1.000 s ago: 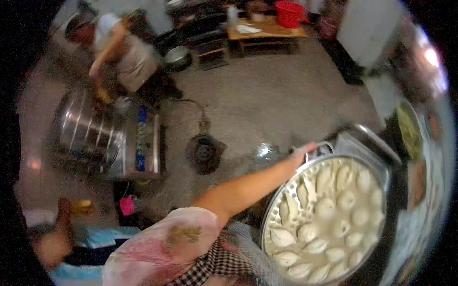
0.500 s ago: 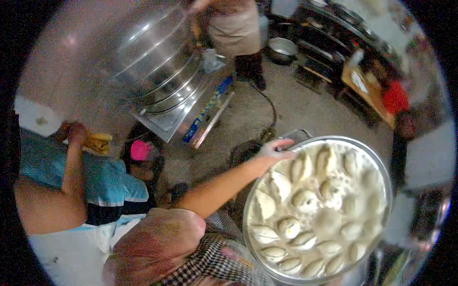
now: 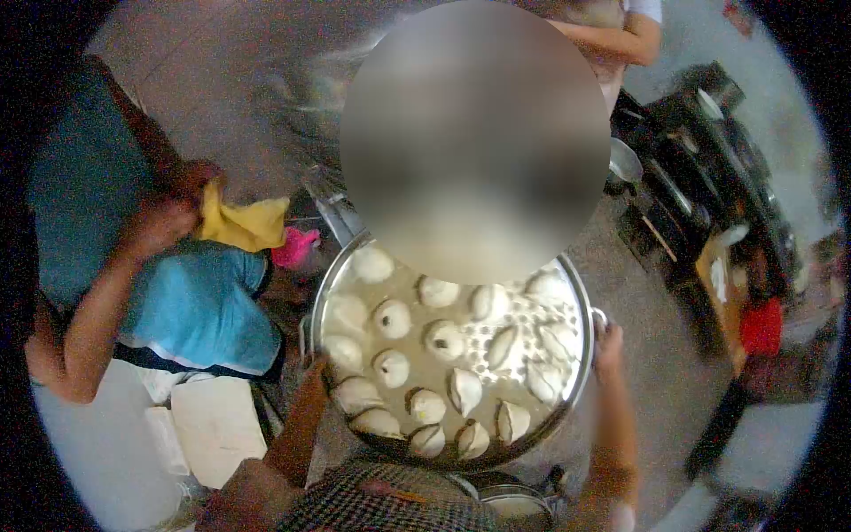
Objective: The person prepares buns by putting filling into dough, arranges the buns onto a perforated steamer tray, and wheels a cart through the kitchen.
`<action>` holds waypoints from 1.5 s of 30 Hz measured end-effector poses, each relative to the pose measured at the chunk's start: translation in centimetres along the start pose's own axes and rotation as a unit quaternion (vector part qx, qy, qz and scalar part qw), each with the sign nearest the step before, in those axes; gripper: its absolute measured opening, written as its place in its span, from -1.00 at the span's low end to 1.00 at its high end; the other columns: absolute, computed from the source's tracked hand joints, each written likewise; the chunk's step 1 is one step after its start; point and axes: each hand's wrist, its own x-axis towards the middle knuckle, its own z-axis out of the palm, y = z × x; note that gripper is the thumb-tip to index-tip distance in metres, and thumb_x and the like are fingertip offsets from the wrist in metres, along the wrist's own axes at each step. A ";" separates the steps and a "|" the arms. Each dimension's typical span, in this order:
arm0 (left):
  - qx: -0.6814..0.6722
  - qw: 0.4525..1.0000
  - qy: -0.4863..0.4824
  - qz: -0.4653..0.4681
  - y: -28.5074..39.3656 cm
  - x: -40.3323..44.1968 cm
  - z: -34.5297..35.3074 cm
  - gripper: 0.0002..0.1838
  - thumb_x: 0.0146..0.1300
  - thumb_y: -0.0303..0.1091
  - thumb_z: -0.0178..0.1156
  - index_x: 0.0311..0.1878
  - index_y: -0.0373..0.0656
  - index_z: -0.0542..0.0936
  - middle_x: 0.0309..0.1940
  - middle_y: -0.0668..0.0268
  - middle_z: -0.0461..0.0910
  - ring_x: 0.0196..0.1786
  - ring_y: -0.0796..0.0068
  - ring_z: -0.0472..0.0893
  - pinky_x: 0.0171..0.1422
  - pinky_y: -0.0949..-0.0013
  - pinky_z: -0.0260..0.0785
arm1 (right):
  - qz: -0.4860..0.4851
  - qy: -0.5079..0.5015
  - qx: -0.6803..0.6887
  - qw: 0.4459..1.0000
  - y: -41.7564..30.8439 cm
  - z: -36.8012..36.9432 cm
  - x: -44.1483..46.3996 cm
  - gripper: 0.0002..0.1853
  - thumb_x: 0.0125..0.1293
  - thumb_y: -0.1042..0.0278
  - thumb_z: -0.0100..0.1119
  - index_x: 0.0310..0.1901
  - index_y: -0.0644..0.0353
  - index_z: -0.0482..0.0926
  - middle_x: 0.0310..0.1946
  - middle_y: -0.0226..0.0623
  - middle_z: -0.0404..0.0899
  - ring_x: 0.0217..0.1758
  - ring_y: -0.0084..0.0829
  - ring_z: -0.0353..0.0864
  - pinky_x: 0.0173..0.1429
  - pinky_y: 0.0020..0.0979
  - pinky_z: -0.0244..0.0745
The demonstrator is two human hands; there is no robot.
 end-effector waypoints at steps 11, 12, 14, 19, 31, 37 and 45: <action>-0.233 0.970 0.012 0.065 -11.2 2.9 -13.3 -0.66 0.11 -0.44 0.02 0.00 -0.24 0.40 -0.22 0.13 0.46 -0.18 0.18 0.53 -0.18 0.16 0.44 | -0.093 -0.182 -0.080 0.976 -14.1 20.0 9.6 -0.64 0.14 0.21 0.27 -0.26 0.44 0.57 -0.46 -0.15 0.57 -0.40 -0.38 0.52 -0.28 -0.30 0.40; -0.247 0.966 -0.018 0.079 -11.4 2.8 -13.2 -0.68 0.11 -0.44 0.03 -0.02 -0.24 0.40 -0.24 0.13 0.46 -0.20 0.19 0.53 -0.20 0.17 0.44 | -0.082 -0.206 -0.013 0.975 -16.1 20.8 8.8 -0.65 0.13 0.21 0.27 -0.28 0.43 0.58 -0.48 -0.17 0.57 -0.42 -0.39 0.51 -0.29 -0.30 0.40; -0.255 0.962 0.018 0.095 -11.9 2.2 -12.6 -0.71 0.10 -0.42 0.05 -0.07 -0.23 0.41 -0.30 0.17 0.46 -0.23 0.22 0.53 -0.22 0.19 0.44 | -0.084 -0.208 0.036 0.974 -16.4 23.2 9.6 -0.65 0.12 0.21 0.28 -0.33 0.43 0.60 -0.53 -0.24 0.57 -0.48 -0.41 0.50 -0.33 -0.32 0.38; -0.245 0.954 0.113 0.131 -10.8 -2.4 -9.2 -0.80 0.08 -0.41 0.08 -0.20 -0.21 0.43 -0.38 0.29 0.42 -0.35 0.33 0.50 -0.29 0.28 0.40 | 0.020 -0.283 0.166 0.944 -15.2 29.4 12.1 -0.61 0.20 0.15 0.19 -0.16 0.38 0.56 -0.31 -0.16 0.59 -0.31 -0.33 0.54 -0.18 -0.31 0.43; -0.262 0.930 0.205 0.159 -12.0 -3.9 -6.6 -0.91 0.06 -0.45 0.02 -0.35 -0.22 0.45 -0.48 0.31 0.40 -0.45 0.39 0.43 -0.38 0.33 0.32 | 0.108 -0.491 0.380 0.776 -16.4 20.0 3.2 -0.45 0.36 -0.04 -0.15 0.12 0.33 0.36 0.03 -0.05 0.44 0.07 -0.22 0.43 0.16 -0.25 0.32; -0.262 0.934 0.188 0.156 -13.4 -3.2 -6.6 -0.87 0.07 -0.45 0.03 -0.30 -0.25 0.47 -0.45 0.27 0.44 -0.41 0.38 0.46 -0.35 0.29 0.38 | -0.112 -0.449 0.243 0.853 -7.9 13.1 -5.6 -0.26 0.21 0.29 0.18 0.33 0.25 0.01 0.13 -0.18 0.34 0.22 -0.31 0.26 0.28 -0.37 0.18; -0.364 0.906 0.131 0.171 -12.8 -5.3 -4.1 -0.75 0.03 -0.53 0.10 -0.17 -0.35 0.47 -0.35 0.20 0.51 -0.32 0.28 0.55 -0.23 0.26 0.48 | 0.048 -0.472 0.228 0.850 -8.6 8.5 -9.7 -0.37 0.17 0.36 0.20 0.26 0.07 0.17 -0.13 -0.27 0.52 -0.31 -0.50 0.54 -0.42 -0.47 0.55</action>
